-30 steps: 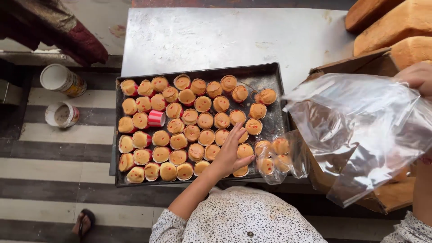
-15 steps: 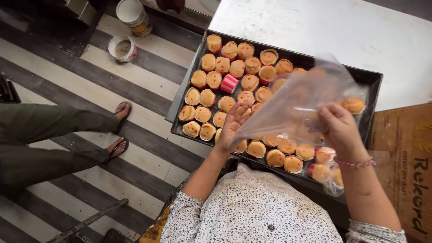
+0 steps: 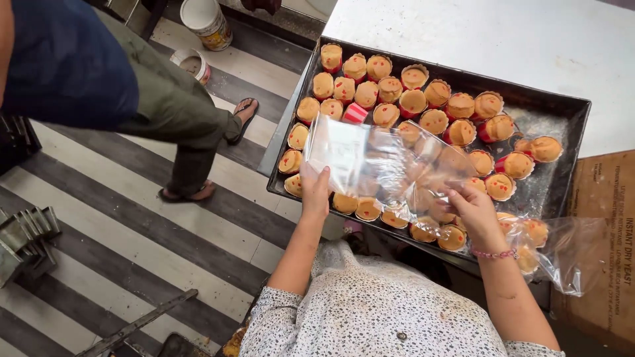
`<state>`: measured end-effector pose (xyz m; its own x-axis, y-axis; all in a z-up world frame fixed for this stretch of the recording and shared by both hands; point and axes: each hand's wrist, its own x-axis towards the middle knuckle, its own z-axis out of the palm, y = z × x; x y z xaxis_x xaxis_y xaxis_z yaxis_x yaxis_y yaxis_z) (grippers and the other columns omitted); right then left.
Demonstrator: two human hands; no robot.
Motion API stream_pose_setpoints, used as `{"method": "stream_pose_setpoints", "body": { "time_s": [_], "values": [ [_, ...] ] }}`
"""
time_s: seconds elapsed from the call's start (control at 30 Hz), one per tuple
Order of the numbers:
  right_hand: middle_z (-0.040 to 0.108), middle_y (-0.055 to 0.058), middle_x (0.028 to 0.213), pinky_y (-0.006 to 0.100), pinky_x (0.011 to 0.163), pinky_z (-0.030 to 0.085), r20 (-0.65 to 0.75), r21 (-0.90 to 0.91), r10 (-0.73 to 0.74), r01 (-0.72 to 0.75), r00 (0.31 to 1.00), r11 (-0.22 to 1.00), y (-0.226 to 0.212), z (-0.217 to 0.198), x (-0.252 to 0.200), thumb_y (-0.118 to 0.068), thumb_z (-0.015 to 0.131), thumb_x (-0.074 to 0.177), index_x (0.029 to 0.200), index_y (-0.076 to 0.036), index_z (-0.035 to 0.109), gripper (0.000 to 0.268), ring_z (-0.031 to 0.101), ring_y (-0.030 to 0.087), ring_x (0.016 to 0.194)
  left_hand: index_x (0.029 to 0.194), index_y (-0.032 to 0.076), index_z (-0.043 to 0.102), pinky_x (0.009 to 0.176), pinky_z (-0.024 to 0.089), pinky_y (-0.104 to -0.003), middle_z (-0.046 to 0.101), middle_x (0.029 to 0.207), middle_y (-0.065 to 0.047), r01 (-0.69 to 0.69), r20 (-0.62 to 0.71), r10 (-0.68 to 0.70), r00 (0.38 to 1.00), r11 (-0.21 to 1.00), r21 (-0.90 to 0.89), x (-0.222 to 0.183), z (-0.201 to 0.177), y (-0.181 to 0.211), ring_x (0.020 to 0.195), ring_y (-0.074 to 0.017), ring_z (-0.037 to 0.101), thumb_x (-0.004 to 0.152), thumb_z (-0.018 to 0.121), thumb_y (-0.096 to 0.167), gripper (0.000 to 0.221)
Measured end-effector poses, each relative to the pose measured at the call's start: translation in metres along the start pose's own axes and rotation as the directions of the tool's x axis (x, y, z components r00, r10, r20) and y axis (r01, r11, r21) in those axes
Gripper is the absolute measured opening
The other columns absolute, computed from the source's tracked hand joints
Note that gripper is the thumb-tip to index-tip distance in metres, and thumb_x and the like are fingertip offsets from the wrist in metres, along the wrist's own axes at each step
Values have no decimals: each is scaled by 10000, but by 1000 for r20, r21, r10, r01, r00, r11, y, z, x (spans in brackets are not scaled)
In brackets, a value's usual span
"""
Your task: Bagging small muffins into plastic bags from a baking tray in a production area.
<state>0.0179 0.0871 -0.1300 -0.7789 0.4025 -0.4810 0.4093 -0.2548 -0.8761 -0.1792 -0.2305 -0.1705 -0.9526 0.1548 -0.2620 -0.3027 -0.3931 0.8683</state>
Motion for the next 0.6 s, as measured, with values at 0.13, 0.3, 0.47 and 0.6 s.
{"method": "stream_pose_setpoints", "body": {
  "time_s": [0.13, 0.3, 0.47, 0.6],
  "values": [
    [716, 119, 1104, 302, 842, 562, -6, 6, -174, 174, 985, 985, -14, -16, -3, -100, 615, 1053, 1229, 26, 620, 217, 681, 152, 913, 1571, -70, 124, 1241, 218, -472, 195, 1624, -317, -469, 9, 749, 662, 404, 785, -34, 25, 55, 1518, -415, 227, 887, 755, 50, 938],
    [710, 96, 1109, 307, 854, 548, 180, 428, -202, 108, 963, 897, -7, -41, -4, -51, 629, 1033, 1290, -10, 641, 260, 669, 170, 945, 1614, -22, 242, 1277, 311, -404, 353, 1657, -205, -424, 324, 301, 897, 794, 435, -58, 37, -7, 1561, -306, 365, 1001, 668, 244, 792],
    [702, 105, 1092, 383, 880, 567, 233, 608, -260, 68, 937, 791, 5, -35, -25, -56, 609, 1038, 1278, -28, 648, 244, 676, 202, 974, 1582, 66, 240, 1163, 373, -374, 375, 1579, -110, 62, 599, -122, 791, 991, 120, -74, 95, -12, 1460, -231, 407, 1016, 615, 312, 722],
    [701, 156, 1195, 377, 875, 562, 260, 540, -142, -22, 955, 841, -20, -32, -28, -96, 572, 1029, 1303, -7, 639, 296, 696, 236, 1016, 1373, 9, 483, 831, 545, -327, 622, 1196, -93, 296, 529, -315, 788, 947, 124, -48, 102, -33, 994, -172, 618, 1025, 636, 174, 415]
  ]
}}
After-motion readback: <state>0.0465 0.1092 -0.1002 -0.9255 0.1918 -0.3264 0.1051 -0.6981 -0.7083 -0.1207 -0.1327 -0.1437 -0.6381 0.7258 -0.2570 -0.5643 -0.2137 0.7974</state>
